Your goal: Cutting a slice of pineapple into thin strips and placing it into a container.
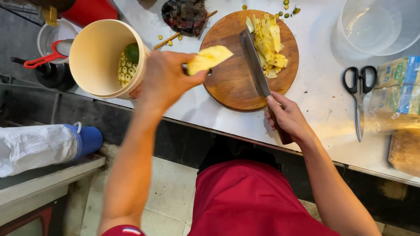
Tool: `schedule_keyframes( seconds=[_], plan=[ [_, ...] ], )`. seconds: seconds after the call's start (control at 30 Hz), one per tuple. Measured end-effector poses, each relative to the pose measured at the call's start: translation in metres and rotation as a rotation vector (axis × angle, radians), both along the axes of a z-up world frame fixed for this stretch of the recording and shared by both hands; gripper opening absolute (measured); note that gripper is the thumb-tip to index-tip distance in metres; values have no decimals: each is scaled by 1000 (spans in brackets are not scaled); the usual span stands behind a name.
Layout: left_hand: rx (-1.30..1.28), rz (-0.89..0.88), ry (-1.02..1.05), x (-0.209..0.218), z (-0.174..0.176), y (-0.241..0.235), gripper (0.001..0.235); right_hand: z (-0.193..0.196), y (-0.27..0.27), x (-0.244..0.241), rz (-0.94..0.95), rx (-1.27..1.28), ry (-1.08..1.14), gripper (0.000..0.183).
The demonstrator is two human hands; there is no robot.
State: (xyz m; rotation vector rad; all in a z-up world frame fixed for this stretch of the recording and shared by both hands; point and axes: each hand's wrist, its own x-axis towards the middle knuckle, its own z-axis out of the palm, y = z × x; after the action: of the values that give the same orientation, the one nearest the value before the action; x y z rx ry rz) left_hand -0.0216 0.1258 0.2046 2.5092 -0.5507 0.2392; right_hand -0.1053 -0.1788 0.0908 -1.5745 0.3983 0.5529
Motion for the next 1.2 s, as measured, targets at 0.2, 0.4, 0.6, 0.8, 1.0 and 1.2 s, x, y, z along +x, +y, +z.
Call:
schedule_keyframes(
  seconds=[0.2,0.4,0.6,0.8,1.0,1.2],
  plan=[
    [-43,174,149,-16,-144,-90,44,3,24,-17,-61,-8,-26,46],
    [-362,218,96,-18,-151,-92,32,6,52,-32,-120,-147,-22,49],
    [-365,120,116,18,-155,-94,56,4,84,-47,-227,-286,-88,49],
    [-358,43,143,16,-188,-83,54,-1,91,-54,-219,-492,-162,50],
    [-296,36,14,19,-174,-85,40,22,103,-45,-116,-491,14,55],
    [-173,19,36,20,-170,-93,39,5,95,-43,-16,-759,-353,48]
  ],
)
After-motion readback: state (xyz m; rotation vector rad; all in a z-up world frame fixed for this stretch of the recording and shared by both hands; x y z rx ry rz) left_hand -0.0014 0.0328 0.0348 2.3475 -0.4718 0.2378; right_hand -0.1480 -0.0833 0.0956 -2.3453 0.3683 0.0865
